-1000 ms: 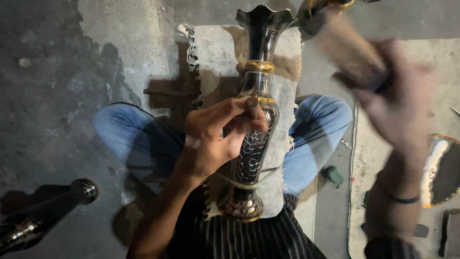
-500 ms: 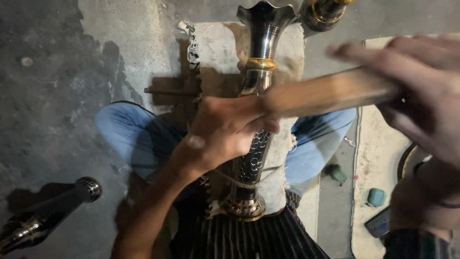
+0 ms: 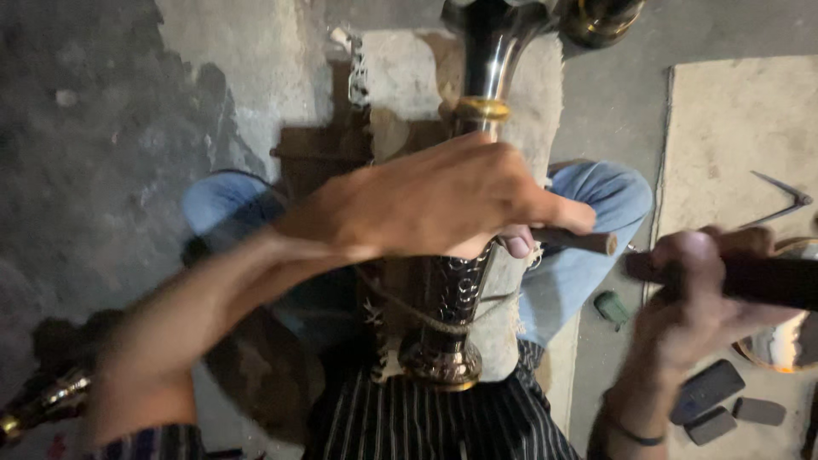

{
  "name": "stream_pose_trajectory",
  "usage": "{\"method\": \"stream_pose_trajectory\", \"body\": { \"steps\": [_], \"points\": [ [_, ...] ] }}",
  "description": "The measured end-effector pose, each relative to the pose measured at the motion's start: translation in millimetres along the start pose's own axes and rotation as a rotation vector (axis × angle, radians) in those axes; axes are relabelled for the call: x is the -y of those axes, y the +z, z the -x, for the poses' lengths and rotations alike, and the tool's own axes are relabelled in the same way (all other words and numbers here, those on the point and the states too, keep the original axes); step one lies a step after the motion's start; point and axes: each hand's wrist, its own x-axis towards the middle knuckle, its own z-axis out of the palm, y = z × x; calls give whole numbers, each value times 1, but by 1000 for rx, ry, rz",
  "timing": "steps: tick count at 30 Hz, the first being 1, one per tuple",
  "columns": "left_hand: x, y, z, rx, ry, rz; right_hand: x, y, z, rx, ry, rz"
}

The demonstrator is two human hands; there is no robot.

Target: The person sits cross-legged on the floor with an engraved brass vase held against their lap by a strap. They hold a small punch against the vase's patterned surface with one hand and repeatedly strike it with a wooden mallet held in the other hand, working over the engraved design and repositioning the punch around the vase.

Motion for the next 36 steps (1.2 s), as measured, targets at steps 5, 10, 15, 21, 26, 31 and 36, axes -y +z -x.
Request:
{"method": "stream_pose_trajectory", "body": {
  "steps": [5, 10, 15, 21, 26, 31, 36],
  "points": [
    [1, 1, -9, 4, 112, 52, -24, -7, 37, 113, 53, 290],
    [7, -3, -13, -88, 301, 102, -11, -5, 29, 130, 34, 421],
    [0, -7, -20, 95, 129, 21, -1, 8, 24, -73, 126, 15],
    [-5, -12, -23, 117, 132, 28, -4, 16, 32, 3, 147, 70],
    [-5, -17, -28, 222, 111, 52, -1, 14, 37, 110, 111, 267],
    [-9, -21, -29, 251, 129, 52, 2, 8, 37, 66, 250, 275],
    [-10, -26, -29, 287, 124, 57, 8, 15, 31, -112, 251, -42]
  ]
}}
